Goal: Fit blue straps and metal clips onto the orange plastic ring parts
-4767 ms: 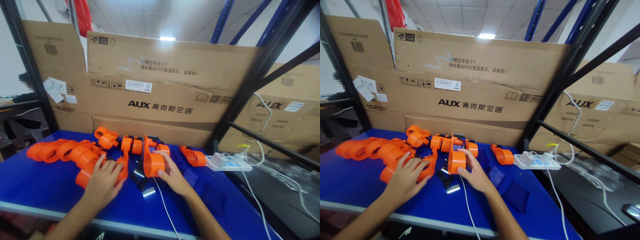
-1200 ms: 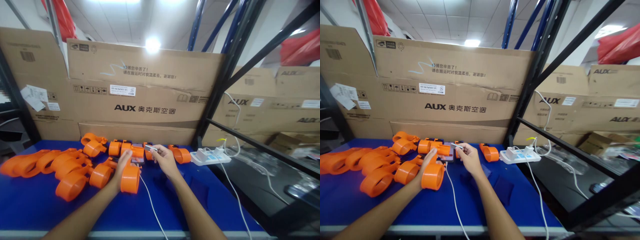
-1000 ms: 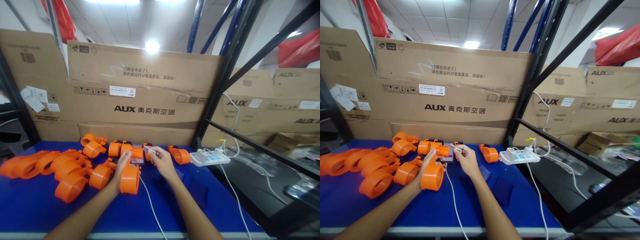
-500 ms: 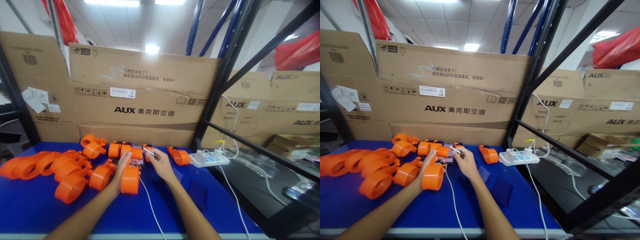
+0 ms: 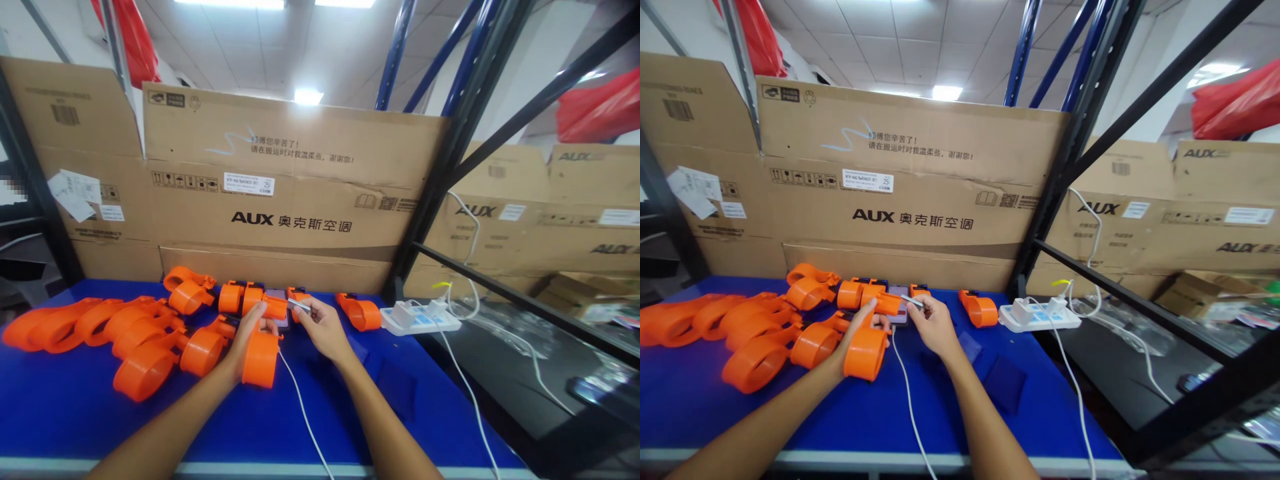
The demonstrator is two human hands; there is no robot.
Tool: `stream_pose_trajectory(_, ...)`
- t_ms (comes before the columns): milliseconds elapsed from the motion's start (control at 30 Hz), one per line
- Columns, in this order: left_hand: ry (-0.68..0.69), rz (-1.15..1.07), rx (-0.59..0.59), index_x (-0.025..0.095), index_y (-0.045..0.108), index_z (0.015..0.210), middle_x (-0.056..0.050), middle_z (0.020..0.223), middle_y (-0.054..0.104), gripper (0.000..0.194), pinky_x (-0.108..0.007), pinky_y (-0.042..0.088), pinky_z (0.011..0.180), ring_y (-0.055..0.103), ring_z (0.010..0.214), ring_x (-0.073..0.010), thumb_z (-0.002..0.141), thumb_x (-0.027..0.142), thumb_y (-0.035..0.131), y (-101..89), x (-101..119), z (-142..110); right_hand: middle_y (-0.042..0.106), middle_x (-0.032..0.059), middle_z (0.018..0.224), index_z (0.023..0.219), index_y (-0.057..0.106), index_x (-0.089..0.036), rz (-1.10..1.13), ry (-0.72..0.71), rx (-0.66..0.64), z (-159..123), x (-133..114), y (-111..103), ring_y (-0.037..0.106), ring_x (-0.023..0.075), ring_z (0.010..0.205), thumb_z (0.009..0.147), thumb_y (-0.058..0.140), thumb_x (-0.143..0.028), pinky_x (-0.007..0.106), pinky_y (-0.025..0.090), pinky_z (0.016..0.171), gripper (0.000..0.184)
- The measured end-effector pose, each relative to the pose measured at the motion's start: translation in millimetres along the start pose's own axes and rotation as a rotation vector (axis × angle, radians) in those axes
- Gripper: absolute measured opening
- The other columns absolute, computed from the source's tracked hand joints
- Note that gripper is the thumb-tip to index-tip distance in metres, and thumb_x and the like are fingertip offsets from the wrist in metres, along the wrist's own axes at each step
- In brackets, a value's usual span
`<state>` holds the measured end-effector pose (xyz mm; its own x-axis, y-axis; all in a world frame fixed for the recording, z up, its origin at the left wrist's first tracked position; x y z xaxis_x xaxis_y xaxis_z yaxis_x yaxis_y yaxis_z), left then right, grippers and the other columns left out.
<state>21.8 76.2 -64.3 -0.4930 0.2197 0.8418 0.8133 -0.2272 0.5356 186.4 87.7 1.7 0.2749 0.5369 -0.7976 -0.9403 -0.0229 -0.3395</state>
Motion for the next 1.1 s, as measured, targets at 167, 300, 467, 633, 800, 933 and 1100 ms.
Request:
stream_pose_trajectory(167,-0.033,0.060,-0.036,0.015,0.061,0.061,-0.007,0.049,0.061,0.061,-0.023,0.038,0.039,0.058,0.039,-0.0169,0.080,0.073,0.060,-0.3,-2.4,-0.1,0.066,0.0025,0.080,0.089,0.068,-0.019,0.015,-0.017,-0.048,-0.2,-4.2,-0.7,0.058,0.0183,0.073,0.092,0.062,-0.048,0.028,0.047,0.067,0.030)
stream_pose_trajectory(300,-0.080,0.027,-0.032,0.015,0.060,0.057,-0.008,0.049,0.061,0.062,-0.023,0.038,0.039,0.060,0.040,-0.0181,0.082,0.071,0.059,1.8,-0.8,-1.5,0.067,0.0021,0.080,0.087,0.068,-0.019,0.010,-0.020,-0.073,-0.2,-6.3,-1.1,0.059,0.0182,0.073,0.092,0.062,-0.047,0.028,0.047,0.068,0.028)
stream_pose_trajectory(467,-0.136,0.011,-0.053,0.015,0.057,0.052,-0.008,0.046,0.058,0.064,-0.024,0.036,0.037,0.057,0.037,-0.0176,0.080,0.072,0.060,3.5,1.2,-2.6,0.069,0.0026,0.084,0.090,0.069,-0.020,-0.010,-0.014,-0.109,-0.9,-8.3,-1.7,0.061,0.0192,0.076,0.092,0.062,-0.046,0.029,0.048,0.070,0.027)
stream_pose_trajectory(633,-0.082,0.054,-0.055,0.017,0.054,0.053,-0.006,0.045,0.058,0.059,-0.023,0.035,0.036,0.056,0.035,-0.0162,0.080,0.068,0.064,1.8,2.8,0.7,0.070,0.0031,0.085,0.090,0.071,-0.020,-0.047,-0.023,-0.155,-2.5,-14.4,-1.8,0.061,0.0191,0.075,0.093,0.061,-0.045,0.029,0.048,0.069,0.028)
stream_pose_trajectory(800,-0.031,0.070,-0.038,0.018,0.056,0.067,-0.004,0.048,0.060,0.051,-0.023,0.037,0.039,0.058,0.038,-0.0171,0.080,0.065,0.066,7.8,0.6,-2.6,0.070,0.0039,0.085,0.093,0.071,-0.020,-0.037,-0.015,-0.108,-3.4,-12.8,0.3,0.060,0.0197,0.074,0.092,0.062,-0.047,0.029,0.048,0.067,0.029)
stream_pose_trajectory(933,0.160,0.058,0.010,0.019,0.058,0.094,0.000,0.061,0.066,0.047,-0.025,0.045,0.049,0.061,0.048,-0.0161,0.075,0.058,0.076,15.5,8.5,-8.0,0.069,0.0037,0.082,0.094,0.069,-0.020,0.027,0.002,-0.024,-2.0,-5.3,5.0,0.060,0.0188,0.072,0.089,0.064,-0.050,0.029,0.050,0.066,0.031)
stream_pose_trajectory(1100,0.211,0.035,0.097,0.019,0.058,0.091,0.000,0.063,0.066,0.047,-0.024,0.043,0.050,0.062,0.051,-0.0165,0.075,0.058,0.077,9.1,9.5,-7.2,0.069,0.0047,0.085,0.103,0.068,-0.021,0.091,0.024,0.166,-0.7,-0.3,-4.3,0.061,0.0190,0.074,0.083,0.070,-0.049,0.028,0.051,0.063,0.035)
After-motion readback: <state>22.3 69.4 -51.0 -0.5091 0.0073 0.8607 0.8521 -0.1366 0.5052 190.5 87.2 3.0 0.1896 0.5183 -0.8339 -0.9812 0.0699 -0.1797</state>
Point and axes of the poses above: each hand's wrist, its own z-axis towards the middle knuckle, its own y-axis out of the palm, x = y × z, the point moved 7 cm from there along z, towards the middle knuckle
